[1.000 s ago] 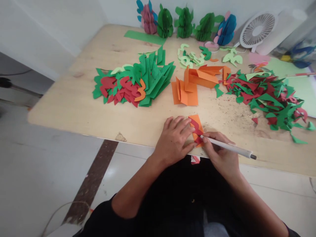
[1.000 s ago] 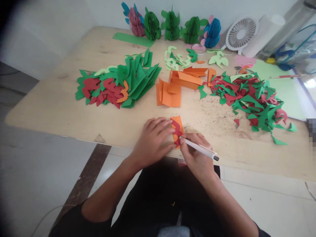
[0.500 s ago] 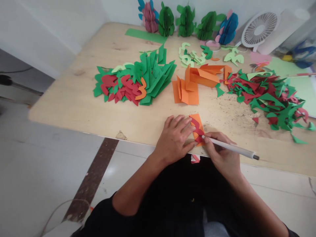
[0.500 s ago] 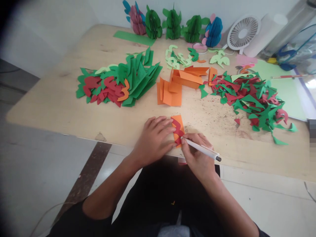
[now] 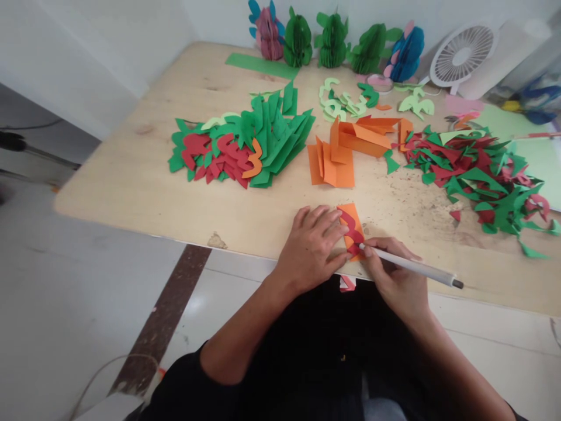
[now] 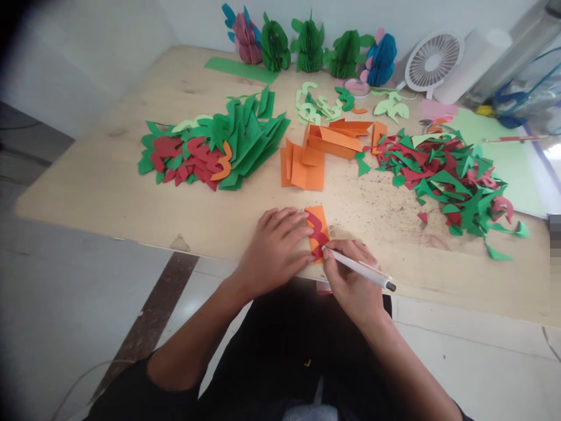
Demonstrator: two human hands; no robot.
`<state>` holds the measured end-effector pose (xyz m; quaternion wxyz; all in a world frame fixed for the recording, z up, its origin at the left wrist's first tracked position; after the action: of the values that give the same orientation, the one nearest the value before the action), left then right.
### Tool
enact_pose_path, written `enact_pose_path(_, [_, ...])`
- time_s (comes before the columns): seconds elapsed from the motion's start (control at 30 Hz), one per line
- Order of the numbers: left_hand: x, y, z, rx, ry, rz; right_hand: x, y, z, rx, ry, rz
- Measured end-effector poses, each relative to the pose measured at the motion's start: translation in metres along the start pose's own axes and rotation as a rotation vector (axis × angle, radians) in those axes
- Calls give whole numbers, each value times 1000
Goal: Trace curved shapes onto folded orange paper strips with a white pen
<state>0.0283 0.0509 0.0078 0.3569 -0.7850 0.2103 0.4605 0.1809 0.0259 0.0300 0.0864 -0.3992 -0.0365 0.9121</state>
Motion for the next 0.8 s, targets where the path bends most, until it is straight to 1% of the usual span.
enact_pose_path(0.33, [0, 0, 0, 0, -15, -16, 1, 2, 2, -9, 0, 16])
enact_pose_path(0.57, [0, 0, 0, -10, 12, 5, 5, 4, 4, -5, -3, 51])
enact_pose_path(0.8, [0, -1, 0, -9, 13, 25, 5, 4, 6, -19, -14, 56])
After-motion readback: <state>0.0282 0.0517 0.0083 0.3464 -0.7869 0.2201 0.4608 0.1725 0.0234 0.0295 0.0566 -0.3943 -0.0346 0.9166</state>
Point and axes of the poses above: each hand's wrist, its own y-axis away from the middle knuckle, its own x-axis out of the palm, z = x × y, the point moved 6 cm from there along -y, towards the middle knuckle, and after that the axes turned 15 degrees about x, right-handed, at the moved point
